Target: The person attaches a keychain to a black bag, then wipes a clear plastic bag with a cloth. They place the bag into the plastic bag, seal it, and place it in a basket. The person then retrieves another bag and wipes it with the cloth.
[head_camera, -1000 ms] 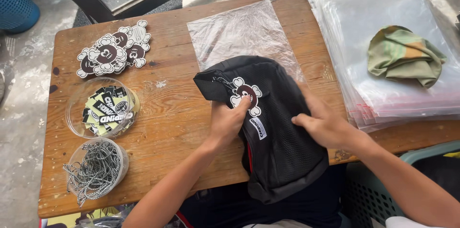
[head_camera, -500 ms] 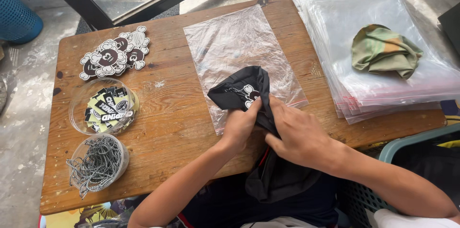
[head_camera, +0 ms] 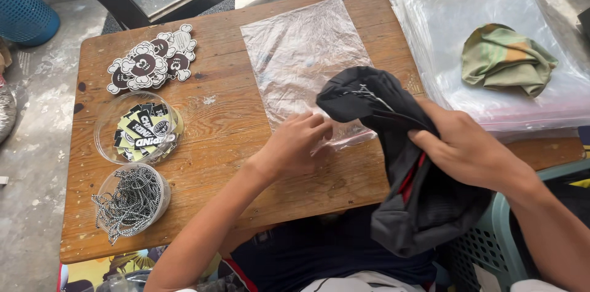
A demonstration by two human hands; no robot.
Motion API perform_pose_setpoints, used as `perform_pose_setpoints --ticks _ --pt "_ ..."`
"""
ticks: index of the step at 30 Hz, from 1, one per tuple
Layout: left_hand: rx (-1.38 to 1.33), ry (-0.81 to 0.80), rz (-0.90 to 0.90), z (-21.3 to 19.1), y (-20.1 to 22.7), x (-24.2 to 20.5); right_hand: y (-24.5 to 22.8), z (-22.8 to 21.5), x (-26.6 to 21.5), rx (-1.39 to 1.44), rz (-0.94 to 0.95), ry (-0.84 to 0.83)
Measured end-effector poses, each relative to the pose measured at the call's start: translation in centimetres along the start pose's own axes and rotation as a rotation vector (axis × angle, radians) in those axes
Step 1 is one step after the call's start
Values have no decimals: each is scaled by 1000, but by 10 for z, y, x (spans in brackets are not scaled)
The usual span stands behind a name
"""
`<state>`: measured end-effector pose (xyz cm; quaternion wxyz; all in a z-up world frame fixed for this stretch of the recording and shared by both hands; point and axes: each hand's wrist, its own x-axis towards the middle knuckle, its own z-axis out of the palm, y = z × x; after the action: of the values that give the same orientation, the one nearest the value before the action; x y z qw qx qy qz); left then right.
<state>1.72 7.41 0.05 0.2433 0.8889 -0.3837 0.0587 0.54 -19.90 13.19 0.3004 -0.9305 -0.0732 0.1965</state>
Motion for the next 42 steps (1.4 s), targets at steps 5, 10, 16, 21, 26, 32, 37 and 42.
perform_pose_setpoints --ticks 5,10,16,21,26,32,37,42 --pt "-129 -43 -23 4 -5 0 32 2 -9 22 -54 2" --pt "-380 22 -100 5 -7 4 60 17 -14 -7 -345 -1" --pt "-714 104 -421 -8 -4 6 64 36 -13 -23 -469 -150" --pt "-724 139 -579 -22 -1 9 64 34 -18 -168 -445 -56" --pt "-588 153 -390 -28 9 20 53 31 -15 -169 -281 -35" --pt "-368 210 -209 -34 29 33 22 31 -4 -373 -52 -25" --pt "47 324 -101 -22 33 43 5 40 14 -361 -78 10" --pt "112 401 -85 -25 34 45 5 53 37 -274 -124 70"
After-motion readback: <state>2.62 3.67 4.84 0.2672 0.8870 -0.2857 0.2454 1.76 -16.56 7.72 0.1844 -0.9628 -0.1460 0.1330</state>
